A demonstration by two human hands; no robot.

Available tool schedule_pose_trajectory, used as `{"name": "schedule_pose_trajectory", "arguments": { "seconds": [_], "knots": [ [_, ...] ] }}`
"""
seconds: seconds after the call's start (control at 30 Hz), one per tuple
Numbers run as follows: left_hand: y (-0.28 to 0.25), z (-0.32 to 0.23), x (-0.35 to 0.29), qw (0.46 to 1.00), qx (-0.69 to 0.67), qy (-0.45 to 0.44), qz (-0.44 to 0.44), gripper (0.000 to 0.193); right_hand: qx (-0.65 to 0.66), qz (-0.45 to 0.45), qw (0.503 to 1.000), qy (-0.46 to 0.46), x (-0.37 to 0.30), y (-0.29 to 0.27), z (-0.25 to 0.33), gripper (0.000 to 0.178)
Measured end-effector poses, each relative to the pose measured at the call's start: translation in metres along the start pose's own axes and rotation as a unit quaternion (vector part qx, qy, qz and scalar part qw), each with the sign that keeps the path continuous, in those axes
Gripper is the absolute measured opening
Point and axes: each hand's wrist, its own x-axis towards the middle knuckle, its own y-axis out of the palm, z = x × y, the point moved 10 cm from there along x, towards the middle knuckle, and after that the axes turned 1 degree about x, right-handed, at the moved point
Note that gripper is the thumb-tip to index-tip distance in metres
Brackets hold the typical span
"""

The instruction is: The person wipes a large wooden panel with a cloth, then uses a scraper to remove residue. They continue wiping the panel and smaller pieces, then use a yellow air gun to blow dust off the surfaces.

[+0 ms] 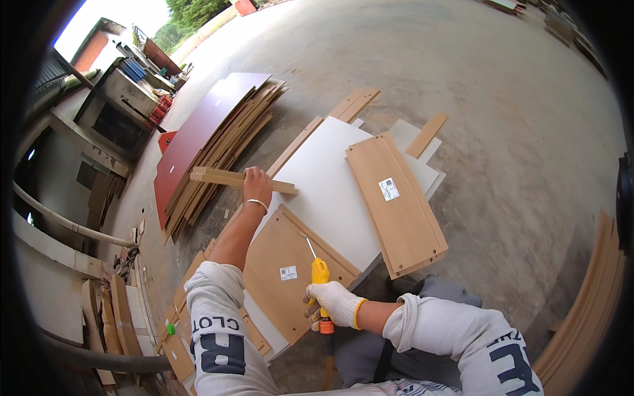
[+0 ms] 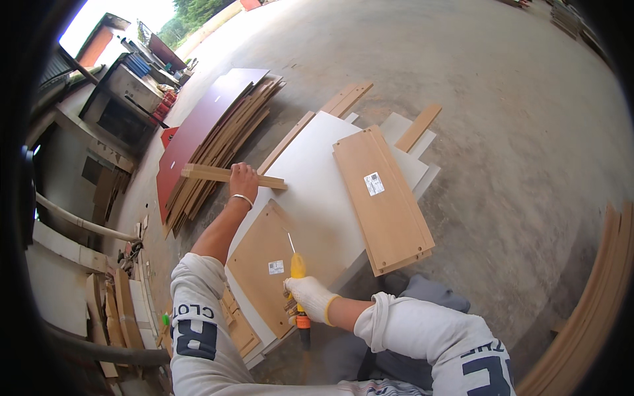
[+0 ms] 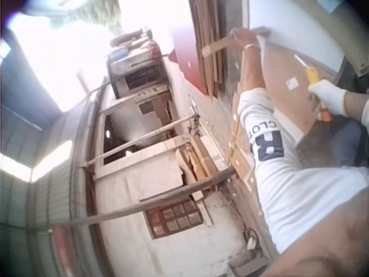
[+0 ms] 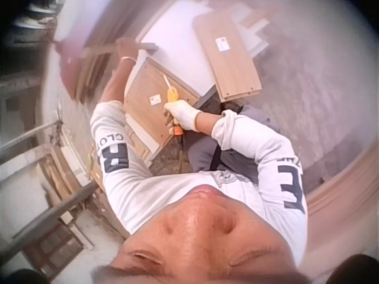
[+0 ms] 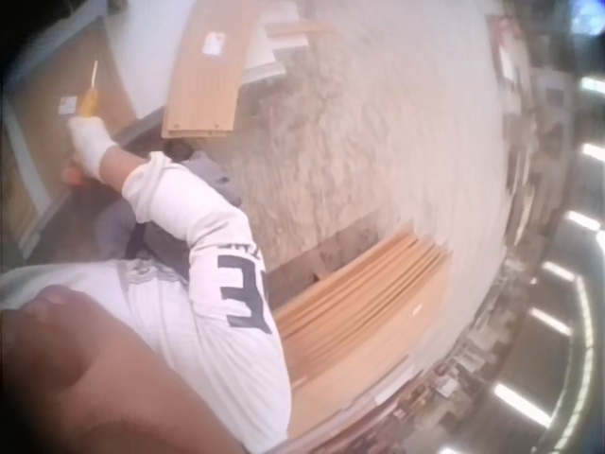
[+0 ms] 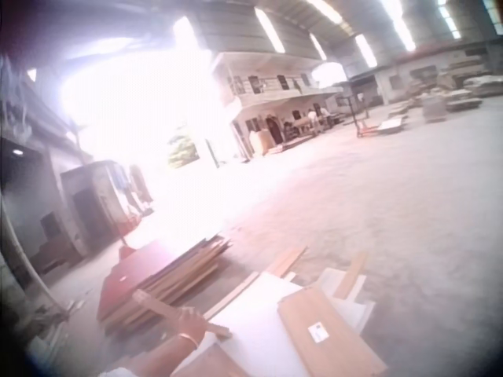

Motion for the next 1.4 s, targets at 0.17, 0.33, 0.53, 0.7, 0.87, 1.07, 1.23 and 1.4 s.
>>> {"name": "schedule_pose_trajectory", "arguments": {
  "seconds": [0.17,0.33,0.53,0.7,0.87,1.07,1.23,1.4],
  "knots": [
    [-0.036,-0.012,0.013,0.994,-0.015,0.067,-0.085,0.029,0.003,0.021,1.0,-0.013,-0.003,0.004,0.008,0.021],
    [-0.067,-0.039,0.028,0.986,0.034,0.15,-0.067,0.024,-0.001,0.01,1.0,0.002,-0.006,0.001,0.01,0.022],
    [-0.058,-0.006,0.029,0.995,-0.066,0.067,-0.044,0.023,0.019,0.021,0.999,-0.017,-0.01,0.005,0.014,0.025],
    [-0.028,0.071,0.002,0.919,-0.326,-0.219,-0.025,0.03,0.026,0.039,0.996,-0.073,-0.018,0.01,0.031,0.024],
    [0.055,0.133,-0.048,0.58,-0.713,-0.349,-0.18,0.034,0.031,0.127,0.99,-0.043,-0.016,0.035,0.022,0.022],
    [0.117,0.081,-0.061,0.184,-0.882,-0.411,-0.137,0.031,-0.004,0.076,0.996,-0.045,-0.011,0.031,0.02,0.022],
    [0.17,0.018,-0.097,-0.092,-0.864,-0.476,-0.134,0.037,-0.023,0.113,0.993,-0.008,-0.015,0.035,-0.003,0.023],
    [0.168,-0.042,-0.097,-0.201,-0.855,-0.46,-0.13,0.046,-0.01,0.081,0.996,0.032,-0.016,0.022,-0.005,0.021]
  ]
}}
